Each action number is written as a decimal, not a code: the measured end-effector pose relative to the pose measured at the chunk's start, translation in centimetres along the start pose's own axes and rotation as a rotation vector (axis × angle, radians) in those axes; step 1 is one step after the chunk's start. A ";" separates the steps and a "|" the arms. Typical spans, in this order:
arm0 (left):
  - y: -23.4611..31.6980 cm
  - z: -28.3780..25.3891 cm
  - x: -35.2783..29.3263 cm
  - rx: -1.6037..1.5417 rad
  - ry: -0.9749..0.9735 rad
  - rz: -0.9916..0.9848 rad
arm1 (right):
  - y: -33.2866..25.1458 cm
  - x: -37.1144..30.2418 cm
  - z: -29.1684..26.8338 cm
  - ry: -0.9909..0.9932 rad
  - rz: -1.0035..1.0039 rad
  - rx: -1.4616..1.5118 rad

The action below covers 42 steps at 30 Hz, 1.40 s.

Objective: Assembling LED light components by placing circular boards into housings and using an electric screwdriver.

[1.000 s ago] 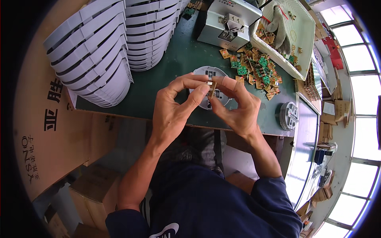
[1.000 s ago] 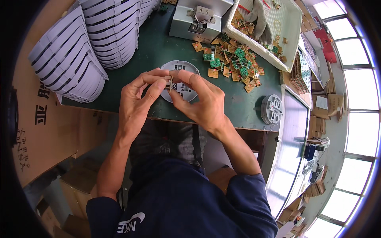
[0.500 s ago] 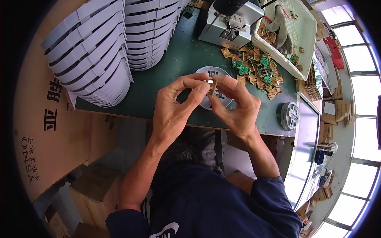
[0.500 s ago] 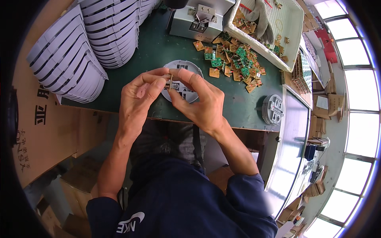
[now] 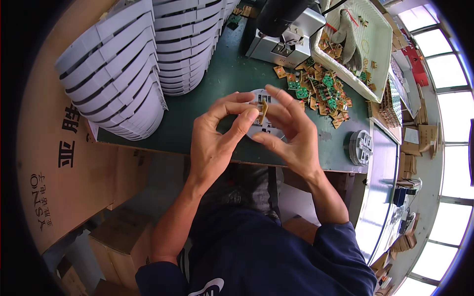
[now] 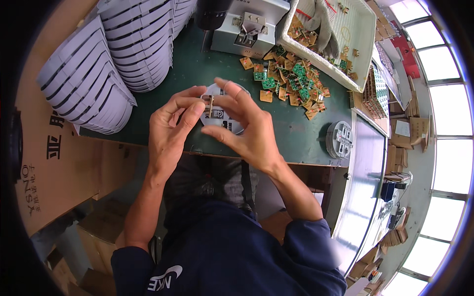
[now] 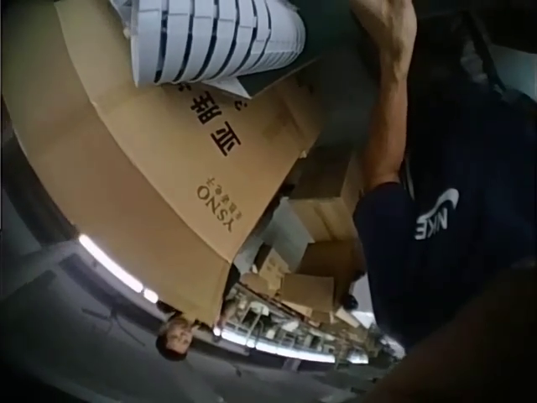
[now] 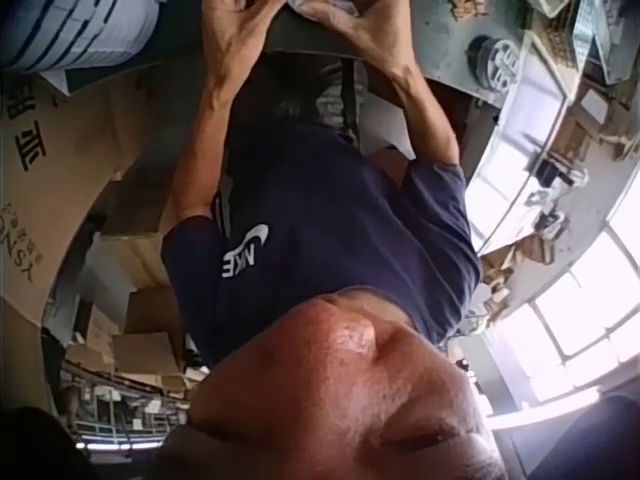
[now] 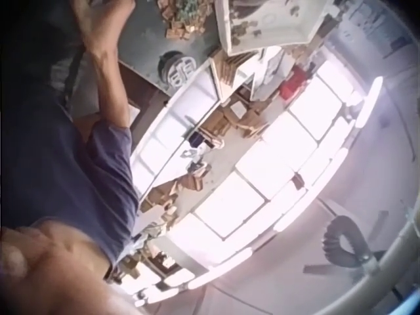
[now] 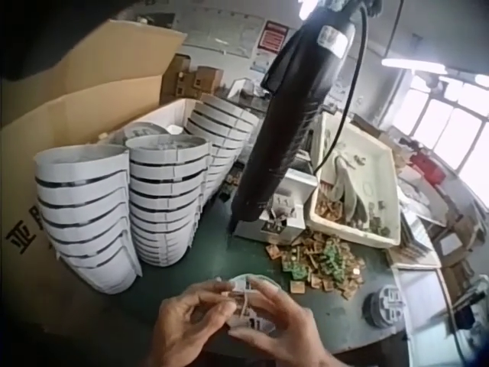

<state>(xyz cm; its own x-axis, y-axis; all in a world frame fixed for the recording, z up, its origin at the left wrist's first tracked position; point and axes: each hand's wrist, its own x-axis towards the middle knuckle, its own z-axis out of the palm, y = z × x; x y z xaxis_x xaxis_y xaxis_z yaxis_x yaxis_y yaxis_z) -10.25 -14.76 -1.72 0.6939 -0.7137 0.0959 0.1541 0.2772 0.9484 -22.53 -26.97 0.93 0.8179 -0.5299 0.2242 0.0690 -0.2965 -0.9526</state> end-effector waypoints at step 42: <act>0.5 0.7 -1.0 0.330 -0.084 0.269 | 1.1 -0.9 -1.0 -0.031 0.157 0.410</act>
<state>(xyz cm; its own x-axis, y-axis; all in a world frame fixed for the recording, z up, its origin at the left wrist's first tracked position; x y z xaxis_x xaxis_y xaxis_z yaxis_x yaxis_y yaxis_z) -11.36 -14.36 -1.10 0.6166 -0.6981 0.3639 -0.2668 0.2496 0.9309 -23.77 -27.55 -0.13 0.8531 -0.5170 0.0701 0.1583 0.1284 -0.9790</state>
